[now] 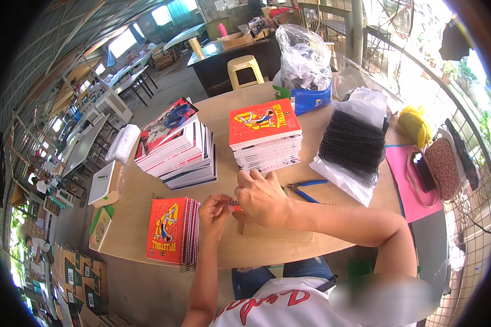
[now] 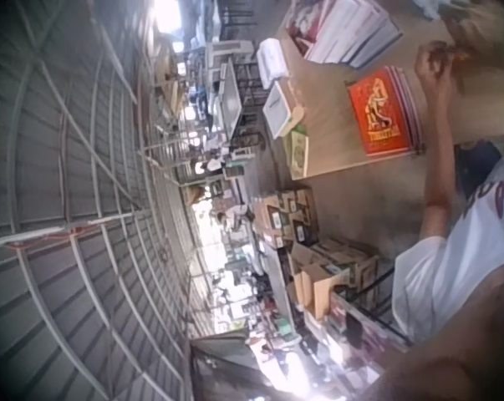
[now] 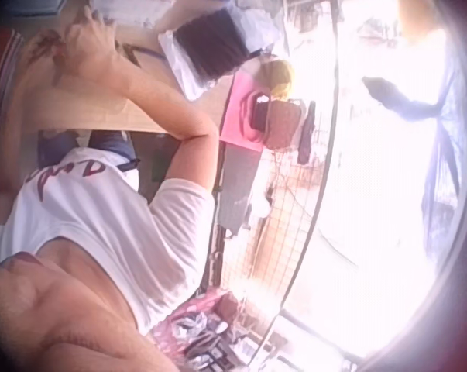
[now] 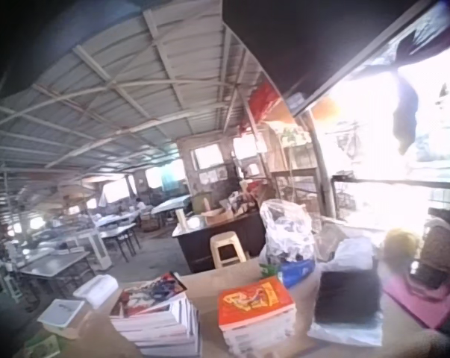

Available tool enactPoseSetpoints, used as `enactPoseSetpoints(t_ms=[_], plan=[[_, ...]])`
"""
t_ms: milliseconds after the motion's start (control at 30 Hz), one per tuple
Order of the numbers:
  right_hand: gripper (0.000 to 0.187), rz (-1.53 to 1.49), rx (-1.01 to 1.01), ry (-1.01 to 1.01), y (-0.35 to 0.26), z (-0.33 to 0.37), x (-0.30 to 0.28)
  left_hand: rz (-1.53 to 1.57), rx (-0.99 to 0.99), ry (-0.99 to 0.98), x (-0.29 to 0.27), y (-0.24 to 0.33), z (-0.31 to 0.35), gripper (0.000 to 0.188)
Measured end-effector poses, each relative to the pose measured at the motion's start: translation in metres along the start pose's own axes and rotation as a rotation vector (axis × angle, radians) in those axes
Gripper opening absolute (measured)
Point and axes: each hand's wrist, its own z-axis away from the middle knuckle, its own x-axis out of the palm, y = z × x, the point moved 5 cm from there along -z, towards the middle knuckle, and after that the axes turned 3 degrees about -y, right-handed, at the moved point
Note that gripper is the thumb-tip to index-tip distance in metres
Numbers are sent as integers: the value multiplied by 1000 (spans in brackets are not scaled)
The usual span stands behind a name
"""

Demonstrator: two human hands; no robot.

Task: The person threads plastic spiral coils through the punched holes of several notebooks and uses pliers to cut and bend the coil ends.

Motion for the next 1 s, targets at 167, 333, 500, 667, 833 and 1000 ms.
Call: enactPoseSetpoints(t_ms=[167,333,500,667,833,1000], plan=[[20,52,18,65,-8,6,3,39,8,-4,5,4,-2,23],[30,172,62,307,-18,9,11,80,-23,-21,5,3,-3,23],[35,93,78,214,-20,11,6,75,24,-8,1,0,-2,21],[23,211,60,387,-22,13,14,127,-18,-39,4,4,-2,22],[30,39,91,296,-16,12,19,99,-29,-34,-3,1,0,20],[29,121,62,396,-22,11,19,173,-15,-28,4,5,-4,17]])
